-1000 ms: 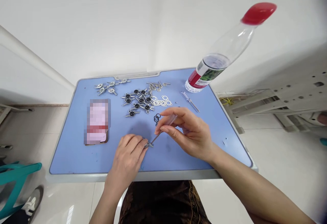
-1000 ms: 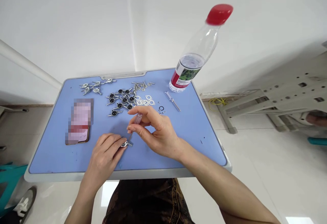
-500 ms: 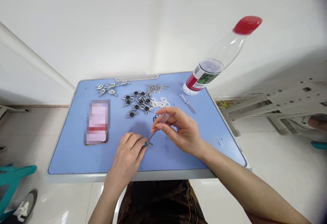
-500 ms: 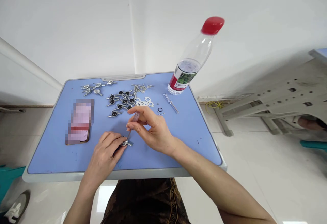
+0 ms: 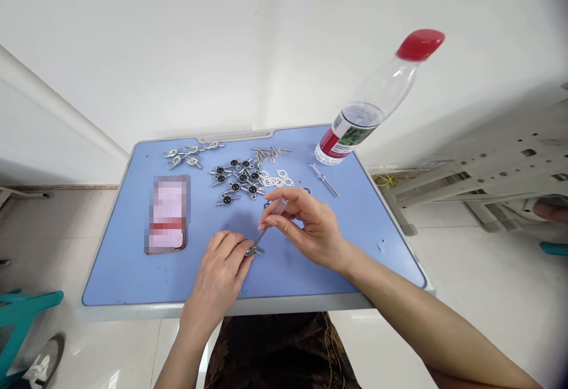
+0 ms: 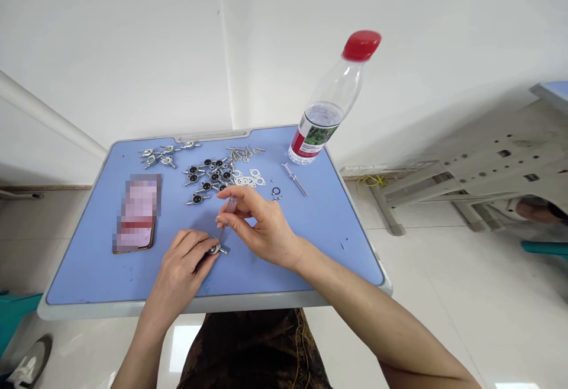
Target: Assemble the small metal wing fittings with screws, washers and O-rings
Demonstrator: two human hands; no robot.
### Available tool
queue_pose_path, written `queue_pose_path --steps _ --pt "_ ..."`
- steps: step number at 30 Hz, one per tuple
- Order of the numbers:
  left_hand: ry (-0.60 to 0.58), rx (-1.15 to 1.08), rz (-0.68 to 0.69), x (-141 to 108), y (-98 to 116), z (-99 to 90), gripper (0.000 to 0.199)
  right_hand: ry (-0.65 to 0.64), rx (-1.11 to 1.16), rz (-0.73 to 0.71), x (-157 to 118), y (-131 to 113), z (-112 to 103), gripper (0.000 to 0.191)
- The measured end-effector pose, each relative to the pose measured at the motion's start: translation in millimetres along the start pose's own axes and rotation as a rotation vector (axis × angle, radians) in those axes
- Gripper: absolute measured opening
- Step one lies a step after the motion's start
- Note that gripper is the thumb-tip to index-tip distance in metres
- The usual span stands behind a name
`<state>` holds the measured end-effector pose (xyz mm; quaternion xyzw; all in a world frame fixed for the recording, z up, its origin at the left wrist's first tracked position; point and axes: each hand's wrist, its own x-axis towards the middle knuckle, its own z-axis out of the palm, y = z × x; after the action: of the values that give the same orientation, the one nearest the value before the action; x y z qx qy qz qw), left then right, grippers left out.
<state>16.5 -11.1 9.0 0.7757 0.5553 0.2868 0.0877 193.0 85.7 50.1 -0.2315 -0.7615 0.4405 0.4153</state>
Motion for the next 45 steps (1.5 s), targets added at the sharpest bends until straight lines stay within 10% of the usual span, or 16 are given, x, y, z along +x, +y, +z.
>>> queue_pose_path --steps 19,45 --pt "0.019 -0.048 -0.035 1 1 0.4 0.016 -0.117 -0.315 -0.382 2 -3 1 0.040" --pt "0.061 -0.094 -0.017 0 -11 4.1 0.012 -0.025 -0.280 -0.398 13 -3 16 0.019"
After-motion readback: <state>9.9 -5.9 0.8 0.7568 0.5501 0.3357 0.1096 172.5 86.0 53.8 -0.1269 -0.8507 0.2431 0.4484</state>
